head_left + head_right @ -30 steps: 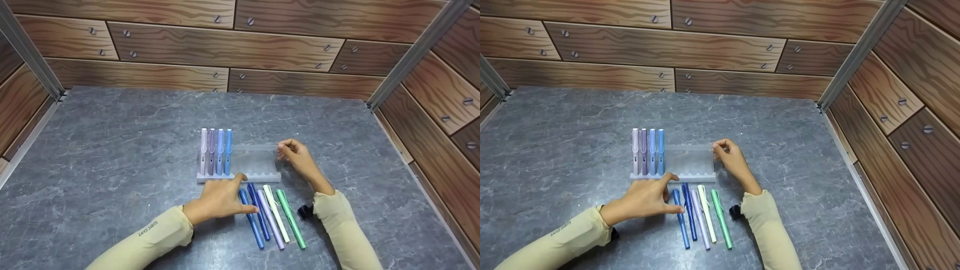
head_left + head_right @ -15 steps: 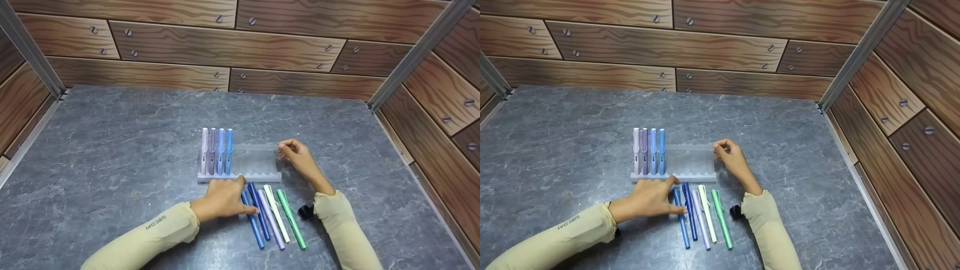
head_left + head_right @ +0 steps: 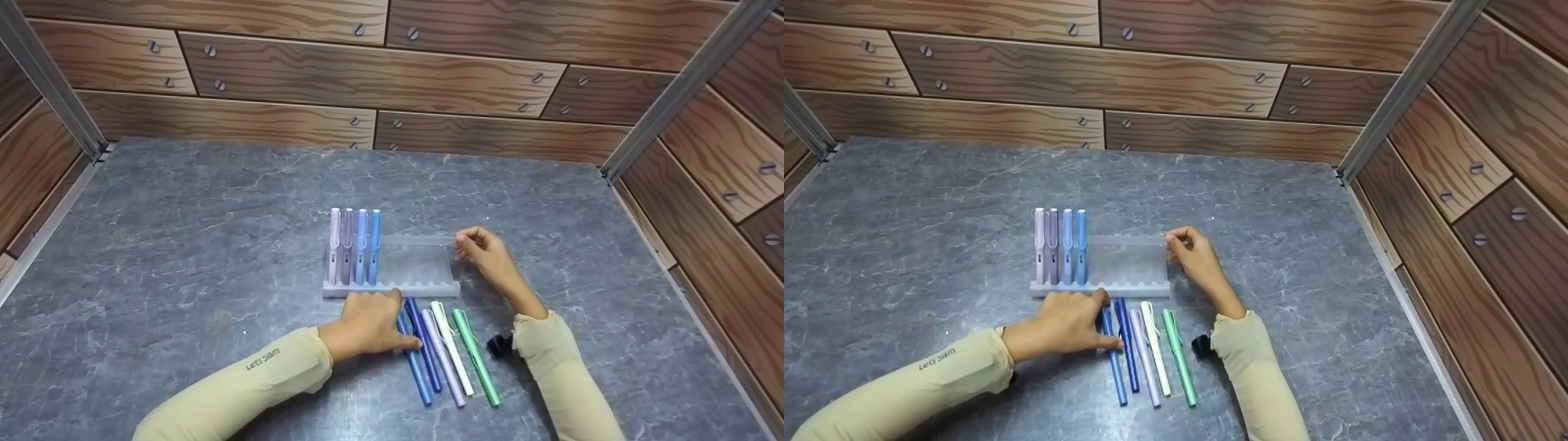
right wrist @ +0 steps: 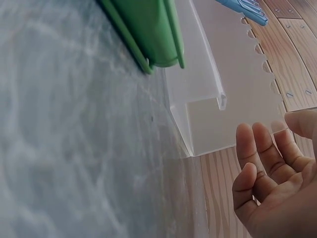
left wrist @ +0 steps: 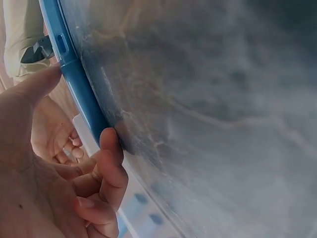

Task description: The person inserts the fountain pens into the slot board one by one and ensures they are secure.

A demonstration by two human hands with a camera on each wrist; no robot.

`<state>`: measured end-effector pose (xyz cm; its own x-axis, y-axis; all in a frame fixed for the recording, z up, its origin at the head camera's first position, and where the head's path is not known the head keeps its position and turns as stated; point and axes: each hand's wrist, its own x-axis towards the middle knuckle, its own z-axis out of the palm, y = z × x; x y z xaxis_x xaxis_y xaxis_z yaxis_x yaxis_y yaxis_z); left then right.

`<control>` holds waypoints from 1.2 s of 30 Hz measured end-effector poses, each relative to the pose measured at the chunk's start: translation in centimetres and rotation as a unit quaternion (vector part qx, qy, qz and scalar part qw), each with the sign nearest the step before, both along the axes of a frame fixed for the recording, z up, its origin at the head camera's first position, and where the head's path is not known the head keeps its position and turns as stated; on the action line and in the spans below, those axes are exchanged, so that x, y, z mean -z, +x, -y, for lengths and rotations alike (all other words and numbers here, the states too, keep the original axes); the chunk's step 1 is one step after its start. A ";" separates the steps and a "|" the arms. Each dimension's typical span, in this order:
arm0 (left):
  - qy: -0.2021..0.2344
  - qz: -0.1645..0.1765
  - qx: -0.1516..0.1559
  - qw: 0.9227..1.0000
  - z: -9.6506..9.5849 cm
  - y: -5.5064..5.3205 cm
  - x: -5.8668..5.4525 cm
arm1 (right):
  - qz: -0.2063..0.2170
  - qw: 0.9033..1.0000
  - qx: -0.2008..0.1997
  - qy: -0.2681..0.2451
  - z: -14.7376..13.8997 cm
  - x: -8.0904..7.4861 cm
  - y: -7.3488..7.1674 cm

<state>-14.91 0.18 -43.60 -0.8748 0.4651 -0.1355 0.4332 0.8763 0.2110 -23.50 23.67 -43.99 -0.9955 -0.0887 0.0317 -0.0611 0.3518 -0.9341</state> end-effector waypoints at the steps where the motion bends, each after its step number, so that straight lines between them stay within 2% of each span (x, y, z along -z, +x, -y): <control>1: -0.002 0.000 0.000 1.000 0.0 0.0 0.0 | -0.001 1.000 -0.002 0.001 0.0 0.0 0.0; 8: 0.009 0.003 -0.005 1.000 0.4 0.1 0.3 | -0.002 1.000 -0.004 -0.005 0.1 0.2 0.0; 17: 0.033 0.039 -0.008 0.999 1.1 0.0 0.2 | -0.003 1.000 -0.002 -0.016 0.1 0.3 -0.1; 26: 0.074 0.077 -0.016 0.994 1.3 -0.1 0.0 | 0.002 1.000 -0.002 -0.002 0.0 0.1 0.0; 36: 0.097 0.091 -0.021 0.991 1.3 -0.1 0.1 | -0.004 1.000 -0.002 -0.009 0.1 0.1 0.0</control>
